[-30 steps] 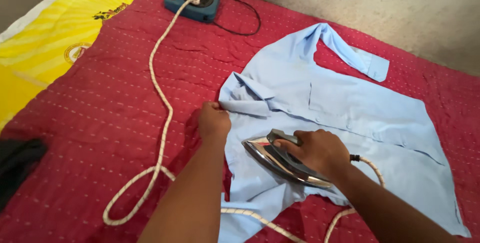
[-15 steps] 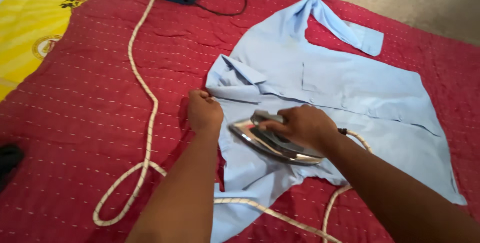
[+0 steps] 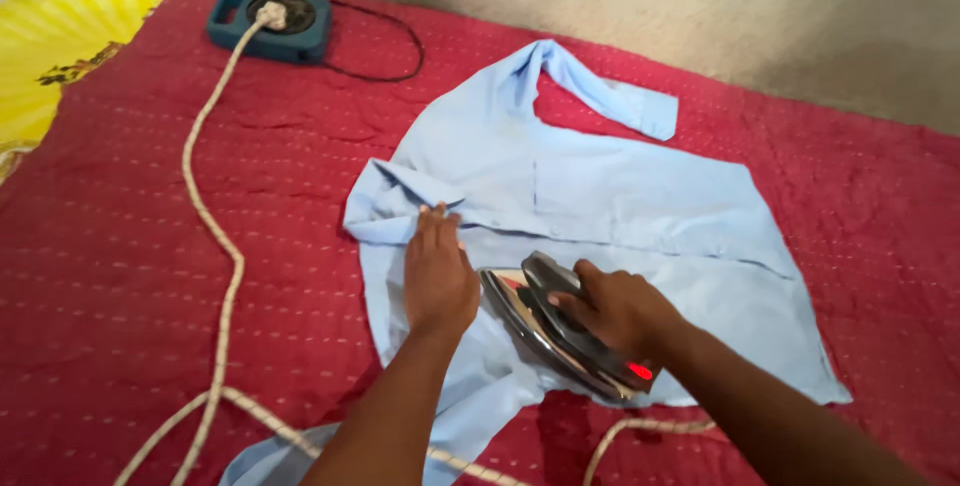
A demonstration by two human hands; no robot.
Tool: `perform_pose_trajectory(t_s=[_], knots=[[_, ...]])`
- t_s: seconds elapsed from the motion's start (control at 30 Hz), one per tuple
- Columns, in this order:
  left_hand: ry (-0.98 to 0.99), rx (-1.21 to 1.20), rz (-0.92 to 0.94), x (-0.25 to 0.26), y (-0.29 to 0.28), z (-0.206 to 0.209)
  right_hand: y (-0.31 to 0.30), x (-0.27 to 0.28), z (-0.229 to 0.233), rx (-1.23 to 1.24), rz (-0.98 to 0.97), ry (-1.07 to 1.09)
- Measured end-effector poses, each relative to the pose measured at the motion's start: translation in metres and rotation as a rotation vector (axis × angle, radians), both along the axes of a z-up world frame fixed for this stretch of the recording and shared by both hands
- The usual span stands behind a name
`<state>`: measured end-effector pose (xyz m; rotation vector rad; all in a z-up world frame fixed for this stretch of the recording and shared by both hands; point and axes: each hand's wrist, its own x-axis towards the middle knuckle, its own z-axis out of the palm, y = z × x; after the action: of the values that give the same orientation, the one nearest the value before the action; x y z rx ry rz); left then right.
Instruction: The person irons a light blue shirt laid on a red patterned bedsheet. They use a corded electric iron to smooth the front, sleeves, and collar, adjusting the fabric with their hands between passes.
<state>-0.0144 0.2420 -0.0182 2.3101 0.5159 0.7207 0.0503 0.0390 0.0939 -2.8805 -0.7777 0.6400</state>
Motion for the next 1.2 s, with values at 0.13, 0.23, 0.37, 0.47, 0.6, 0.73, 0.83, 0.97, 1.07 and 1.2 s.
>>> perform_pose_trajectory(t_s=[0.13,0.23,0.37,0.47,0.6,0.73,0.83,0.97,1.07,1.2], knots=[[0.242,0.107,-0.063,0.017,-0.001,-0.018,-0.012,0.001,-0.008,0.063,-0.152,-0.001],[0.391,0.272,-0.061,0.017,0.008,-0.026,-0.014,0.01,0.001,0.165,-0.334,0.027],[0.407,0.266,-0.07,0.007,0.017,-0.027,-0.001,0.019,0.028,0.376,-0.5,0.017],[0.338,0.177,-0.058,0.014,0.027,-0.021,0.036,0.034,0.027,0.434,-0.497,0.127],[0.321,0.083,-0.034,0.017,0.043,-0.019,0.088,0.04,-0.024,0.202,0.102,-0.254],[0.228,0.048,0.125,0.021,0.048,-0.018,0.119,0.032,-0.06,0.243,-0.258,-0.174],[0.263,0.003,0.201,0.023,0.054,-0.002,0.126,0.04,-0.051,0.252,-0.212,-0.241],[0.445,-0.095,0.219,0.033,0.061,0.015,0.13,0.034,-0.04,0.268,-0.23,-0.164],[0.439,-0.058,0.225,0.042,0.065,0.01,0.118,0.016,-0.032,0.239,-0.261,-0.066],[0.441,-0.211,0.202,0.045,0.073,-0.003,0.122,0.016,-0.033,0.202,-0.222,-0.193]])
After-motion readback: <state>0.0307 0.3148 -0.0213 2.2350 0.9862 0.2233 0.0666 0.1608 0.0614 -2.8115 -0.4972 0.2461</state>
